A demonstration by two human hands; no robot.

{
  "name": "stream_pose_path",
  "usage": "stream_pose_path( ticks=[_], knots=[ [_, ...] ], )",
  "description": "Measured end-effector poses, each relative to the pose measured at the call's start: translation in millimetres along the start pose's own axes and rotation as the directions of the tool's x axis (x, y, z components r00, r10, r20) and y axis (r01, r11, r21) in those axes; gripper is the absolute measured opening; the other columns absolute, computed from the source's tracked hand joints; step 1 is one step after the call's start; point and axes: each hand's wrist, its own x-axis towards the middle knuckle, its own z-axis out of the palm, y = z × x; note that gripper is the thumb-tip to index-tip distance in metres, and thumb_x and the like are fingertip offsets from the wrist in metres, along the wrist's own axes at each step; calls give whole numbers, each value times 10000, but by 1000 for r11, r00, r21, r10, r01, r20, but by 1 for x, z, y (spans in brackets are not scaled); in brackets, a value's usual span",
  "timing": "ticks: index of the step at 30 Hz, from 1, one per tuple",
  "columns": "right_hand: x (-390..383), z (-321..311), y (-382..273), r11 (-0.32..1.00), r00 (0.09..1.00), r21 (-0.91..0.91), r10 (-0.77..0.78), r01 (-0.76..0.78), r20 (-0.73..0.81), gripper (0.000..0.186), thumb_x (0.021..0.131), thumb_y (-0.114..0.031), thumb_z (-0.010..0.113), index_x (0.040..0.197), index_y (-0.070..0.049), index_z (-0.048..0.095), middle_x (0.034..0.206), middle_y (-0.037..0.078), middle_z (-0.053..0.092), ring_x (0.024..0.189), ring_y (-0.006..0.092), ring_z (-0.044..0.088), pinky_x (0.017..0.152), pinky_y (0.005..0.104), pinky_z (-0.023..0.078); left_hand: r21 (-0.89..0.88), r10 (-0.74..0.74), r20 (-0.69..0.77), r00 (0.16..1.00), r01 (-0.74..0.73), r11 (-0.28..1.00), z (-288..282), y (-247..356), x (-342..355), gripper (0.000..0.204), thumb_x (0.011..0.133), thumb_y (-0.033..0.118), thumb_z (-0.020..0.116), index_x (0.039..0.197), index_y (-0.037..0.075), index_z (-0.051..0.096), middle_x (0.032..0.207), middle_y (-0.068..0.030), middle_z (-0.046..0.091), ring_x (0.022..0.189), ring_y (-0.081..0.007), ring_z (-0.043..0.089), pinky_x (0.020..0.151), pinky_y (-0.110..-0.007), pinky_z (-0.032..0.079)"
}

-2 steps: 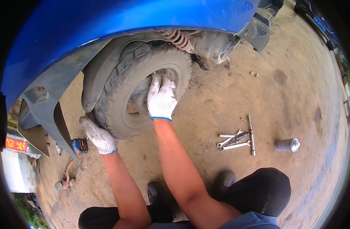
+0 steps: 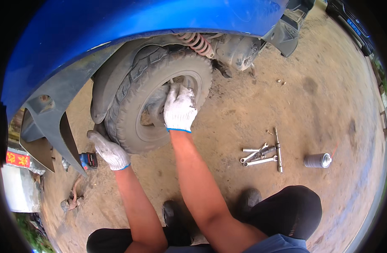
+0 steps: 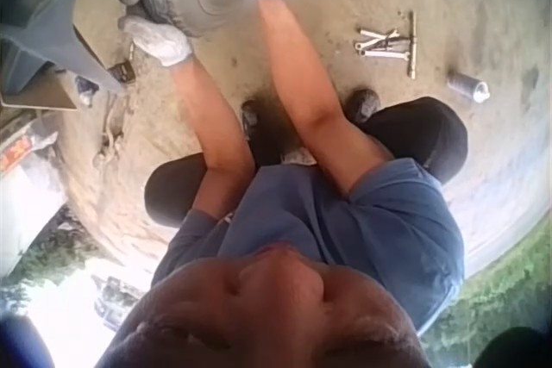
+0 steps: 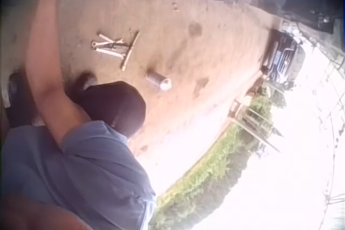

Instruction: The person is removing the rear wheel of a motorcycle using an impact wrench and other tools.

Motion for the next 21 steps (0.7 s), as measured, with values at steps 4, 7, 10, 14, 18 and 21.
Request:
stream_pose_path(
  ticks=[4,7,10,14,18,21],
  knots=[
    [-6,7,-8,998,993,-52,19,-25,-115,223,934,-152,663,1105,-9,662,1032,210,680,944,374,655,863,453,516,-209,-73,-13,997,69,976,-10,-12,-2,888,1054,675,226,1466,-77,456,1489,-215,508,1386,-301,469,1196,-416,304],
    [-1,7,17,971,987,230,97,-65,-129,212,939,-132,660,1112,-9,663,998,183,687,910,316,671,848,426,527,-472,-356,-333,873,173,864,4,-25,-12,828,1070,624,268,1385,-101,515,1358,-271,584,1293,-339,552,1140,-469,398],
    [-14,-11,39,969,977,201,172,-145,-125,190,902,-165,673,1061,-65,699,1037,177,681,969,371,673,862,430,535,-507,-586,-469,661,341,791,-26,-91,-35,780,1062,604,333,1396,-76,517,1346,-256,602,1263,-348,584,1126,-481,422],
    [-20,-47,88,968,994,-249,12,-38,-104,92,855,-147,658,906,-88,705,906,183,693,907,381,685,803,456,546,-393,-749,-347,565,637,663,-58,-184,-119,549,1062,463,452,1145,-38,659,1003,-158,712,849,-270,685,772,-377,556],
    [2,-120,175,757,996,-652,14,45,85,126,812,-68,623,880,-51,727,894,220,712,857,411,705,769,476,566,6,-763,-140,632,771,637,31,-157,-210,476,1057,429,491,977,5,691,756,-74,666,604,-185,580,573,-327,473],
    [4,-152,232,555,949,-816,139,162,283,188,825,-99,616,958,-46,737,933,243,706,916,410,703,811,471,566,56,-772,80,631,770,635,90,-141,-241,471,1058,433,509,988,6,697,772,-74,681,620,-174,601,575,-322,487]
  ],
)
